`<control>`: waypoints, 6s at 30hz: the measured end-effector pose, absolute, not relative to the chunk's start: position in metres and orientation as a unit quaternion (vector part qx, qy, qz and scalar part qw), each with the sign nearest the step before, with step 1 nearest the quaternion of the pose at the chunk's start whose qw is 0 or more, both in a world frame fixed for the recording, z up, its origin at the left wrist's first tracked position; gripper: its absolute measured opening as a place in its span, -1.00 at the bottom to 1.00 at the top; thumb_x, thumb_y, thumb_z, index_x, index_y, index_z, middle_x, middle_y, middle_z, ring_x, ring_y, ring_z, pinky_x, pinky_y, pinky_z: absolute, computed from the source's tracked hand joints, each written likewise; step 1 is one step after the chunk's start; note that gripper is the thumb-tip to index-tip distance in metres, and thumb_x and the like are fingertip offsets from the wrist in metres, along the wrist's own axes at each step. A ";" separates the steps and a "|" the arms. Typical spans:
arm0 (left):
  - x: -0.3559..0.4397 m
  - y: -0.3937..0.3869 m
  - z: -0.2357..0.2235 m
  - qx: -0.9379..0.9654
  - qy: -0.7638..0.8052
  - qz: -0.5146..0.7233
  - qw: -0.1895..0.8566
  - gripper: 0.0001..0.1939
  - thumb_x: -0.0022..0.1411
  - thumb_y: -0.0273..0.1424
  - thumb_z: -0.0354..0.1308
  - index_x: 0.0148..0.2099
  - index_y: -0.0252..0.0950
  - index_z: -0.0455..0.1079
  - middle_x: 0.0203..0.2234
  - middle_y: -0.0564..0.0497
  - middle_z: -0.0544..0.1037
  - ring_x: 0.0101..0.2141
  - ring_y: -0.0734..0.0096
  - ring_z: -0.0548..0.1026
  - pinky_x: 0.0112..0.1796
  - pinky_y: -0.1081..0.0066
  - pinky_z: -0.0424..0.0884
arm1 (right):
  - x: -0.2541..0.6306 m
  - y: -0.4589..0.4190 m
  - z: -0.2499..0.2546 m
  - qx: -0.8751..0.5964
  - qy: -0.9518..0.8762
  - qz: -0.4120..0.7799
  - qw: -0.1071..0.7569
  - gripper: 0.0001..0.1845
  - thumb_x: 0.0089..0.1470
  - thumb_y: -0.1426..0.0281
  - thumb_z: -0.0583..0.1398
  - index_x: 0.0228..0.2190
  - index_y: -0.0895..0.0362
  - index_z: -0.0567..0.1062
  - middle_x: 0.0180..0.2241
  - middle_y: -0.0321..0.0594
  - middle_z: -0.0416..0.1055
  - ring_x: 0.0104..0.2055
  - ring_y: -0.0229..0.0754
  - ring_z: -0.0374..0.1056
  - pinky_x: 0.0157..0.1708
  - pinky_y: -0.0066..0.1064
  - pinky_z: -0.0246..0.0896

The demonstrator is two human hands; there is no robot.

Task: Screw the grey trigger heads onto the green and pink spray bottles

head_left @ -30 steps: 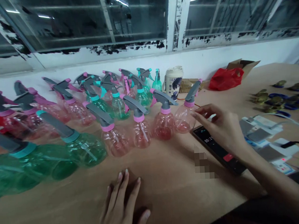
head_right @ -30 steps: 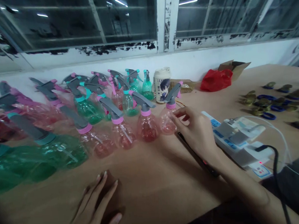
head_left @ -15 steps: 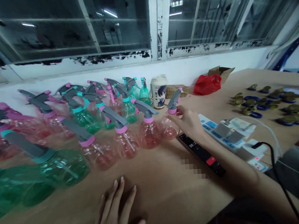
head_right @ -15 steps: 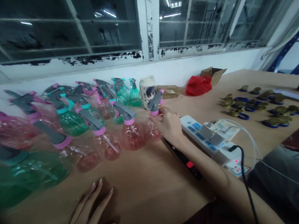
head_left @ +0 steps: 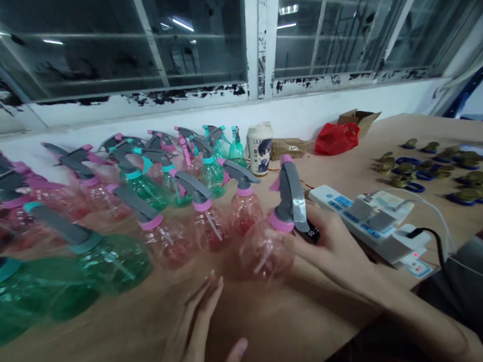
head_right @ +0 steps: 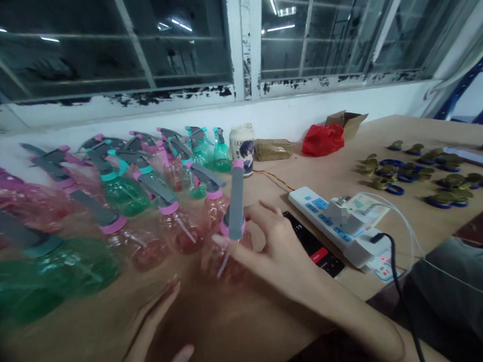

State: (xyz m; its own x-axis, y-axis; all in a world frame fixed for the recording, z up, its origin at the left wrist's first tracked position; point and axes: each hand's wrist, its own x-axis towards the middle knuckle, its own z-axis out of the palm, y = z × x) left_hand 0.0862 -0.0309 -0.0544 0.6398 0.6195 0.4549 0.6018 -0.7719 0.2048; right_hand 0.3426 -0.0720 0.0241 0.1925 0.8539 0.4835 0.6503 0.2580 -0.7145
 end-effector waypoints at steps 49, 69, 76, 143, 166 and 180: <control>0.008 -0.054 -0.087 0.892 0.384 0.217 -0.097 -0.19 0.30 -0.09 0.03 0.39 -0.43 -0.17 0.25 -0.24 0.20 0.19 0.04 0.24 0.07 0.17 0.29 | 0.228 -0.003 0.011 -0.368 -0.775 0.211 0.469 -0.93 0.10 0.32 0.17 -0.36 0.03 0.44 -0.50 -0.34 0.31 -0.49 -0.23 0.26 -0.44 -0.35 0.23; 0.012 -0.050 -0.086 0.894 0.362 0.208 -0.162 -0.27 0.23 -0.16 0.09 0.28 -0.56 0.10 0.22 -0.33 0.23 0.19 0.00 0.22 0.09 0.18 0.26 | 0.227 -0.003 0.015 -0.386 -0.755 0.267 0.458 -0.89 0.11 0.35 0.17 -0.43 0.10 0.42 -0.48 -0.32 0.37 -0.48 -0.28 0.32 -0.48 -0.38 0.22; 0.011 -0.050 -0.085 0.897 0.368 0.202 -0.138 -0.23 0.26 -0.14 0.07 0.35 -0.48 -0.03 0.22 -0.28 0.23 0.18 0.03 0.25 0.07 0.17 0.29 | 0.218 0.008 0.011 -0.349 -0.760 0.235 0.495 -0.91 0.07 0.32 0.21 -0.35 0.06 0.45 -0.42 -0.30 0.46 -0.41 -0.23 0.39 -0.37 -0.34 0.30; 0.010 -0.036 -0.090 0.892 0.391 0.200 -0.106 -0.35 0.29 -0.19 0.06 0.31 -0.44 0.06 0.28 -0.29 0.11 0.24 -0.03 0.10 0.09 0.07 0.28 | 0.216 0.008 0.004 -0.376 -0.740 0.244 0.501 -0.83 0.07 0.30 0.22 -0.27 0.07 0.51 -0.42 -0.29 0.45 -0.44 -0.21 0.36 -0.42 -0.36 0.29; 0.011 -0.035 -0.088 0.889 0.394 0.205 -0.112 -0.37 0.31 -0.18 0.02 0.30 -0.43 0.08 0.27 -0.27 0.14 0.24 0.00 0.13 0.08 0.08 0.29 | 0.213 0.007 0.009 -0.386 -0.720 0.286 0.501 -0.85 0.09 0.34 0.22 -0.25 0.08 0.50 -0.39 -0.30 0.51 -0.41 -0.25 0.43 -0.37 -0.38 0.35; 0.011 -0.036 -0.087 0.892 0.387 0.194 -0.132 -0.39 0.32 -0.19 0.00 0.28 -0.47 0.10 0.25 -0.32 0.16 0.24 0.00 0.11 0.04 0.08 0.33 | 0.211 0.004 0.008 -0.400 -0.711 0.282 0.505 -0.88 0.11 0.33 0.19 -0.42 0.10 0.45 -0.49 -0.36 0.40 -0.48 -0.29 0.35 -0.46 -0.40 0.27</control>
State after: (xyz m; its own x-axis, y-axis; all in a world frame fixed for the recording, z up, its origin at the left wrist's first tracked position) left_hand 0.0108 -0.0358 -0.0870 0.6251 0.6392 0.4479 0.7417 -0.6652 -0.0858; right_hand 0.2112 0.0039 0.0081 -0.1703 0.8533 0.4928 0.2842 0.5214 -0.8046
